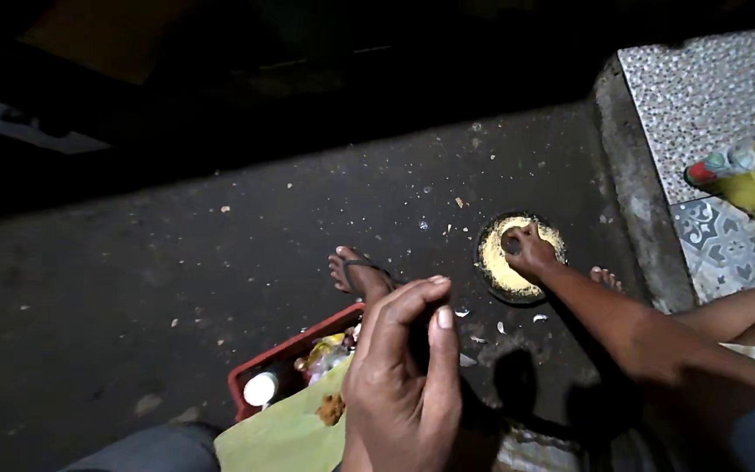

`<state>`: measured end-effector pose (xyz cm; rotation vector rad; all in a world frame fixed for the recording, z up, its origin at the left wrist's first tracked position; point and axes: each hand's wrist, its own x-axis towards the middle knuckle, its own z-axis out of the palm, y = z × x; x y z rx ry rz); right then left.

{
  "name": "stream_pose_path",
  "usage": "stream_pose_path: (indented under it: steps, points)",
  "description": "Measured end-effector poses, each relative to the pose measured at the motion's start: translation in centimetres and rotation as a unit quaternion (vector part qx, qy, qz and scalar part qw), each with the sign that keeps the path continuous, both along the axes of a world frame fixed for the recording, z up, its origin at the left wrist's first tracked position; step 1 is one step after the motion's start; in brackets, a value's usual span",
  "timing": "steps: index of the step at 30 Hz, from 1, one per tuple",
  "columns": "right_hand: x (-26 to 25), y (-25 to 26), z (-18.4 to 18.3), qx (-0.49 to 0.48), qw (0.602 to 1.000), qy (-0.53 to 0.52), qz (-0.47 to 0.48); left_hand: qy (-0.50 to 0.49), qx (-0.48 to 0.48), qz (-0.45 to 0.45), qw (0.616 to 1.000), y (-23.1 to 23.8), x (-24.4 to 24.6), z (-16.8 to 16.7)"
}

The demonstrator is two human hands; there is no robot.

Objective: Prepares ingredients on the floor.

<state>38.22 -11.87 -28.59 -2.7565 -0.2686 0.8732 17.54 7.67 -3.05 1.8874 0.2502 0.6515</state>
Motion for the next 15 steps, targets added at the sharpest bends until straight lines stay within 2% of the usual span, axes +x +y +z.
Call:
stream_pose_path:
  steps: [2,4,6,8,11,13,15]
  points:
    - [0.6,0.6,1.4,-0.002,0.999,0.040,-0.022,-0.008,0.011,-0.001,1.000,0.1,0.4,0.2]
    - [0.0,1.3,1.9,-0.025,0.995,0.096,0.021,-0.015,0.012,0.002,1.000,0.4,0.2,0.5]
    - [-1.7,0.6,1.7,-0.055,0.989,0.086,0.111,-0.020,-0.005,0.005,1.000,0.5,-0.2,0.5]
    - [-1.3,-0.4,1.4,-0.060,0.988,0.054,0.131,-0.015,-0.009,0.016,1.000,0.6,-0.4,0.4]
    - [0.9,0.3,1.5,-0.026,0.998,0.049,0.033,-0.004,0.006,0.022,1.000,0.6,-0.4,0.3]
    - [3.0,0.6,1.6,0.071,0.986,0.115,-0.096,-0.012,0.003,0.017,1.000,0.4,-0.3,0.0]
    - [4.4,1.6,1.6,0.147,0.963,0.129,-0.187,-0.028,-0.010,0.019,0.999,0.1,-0.2,-0.2]
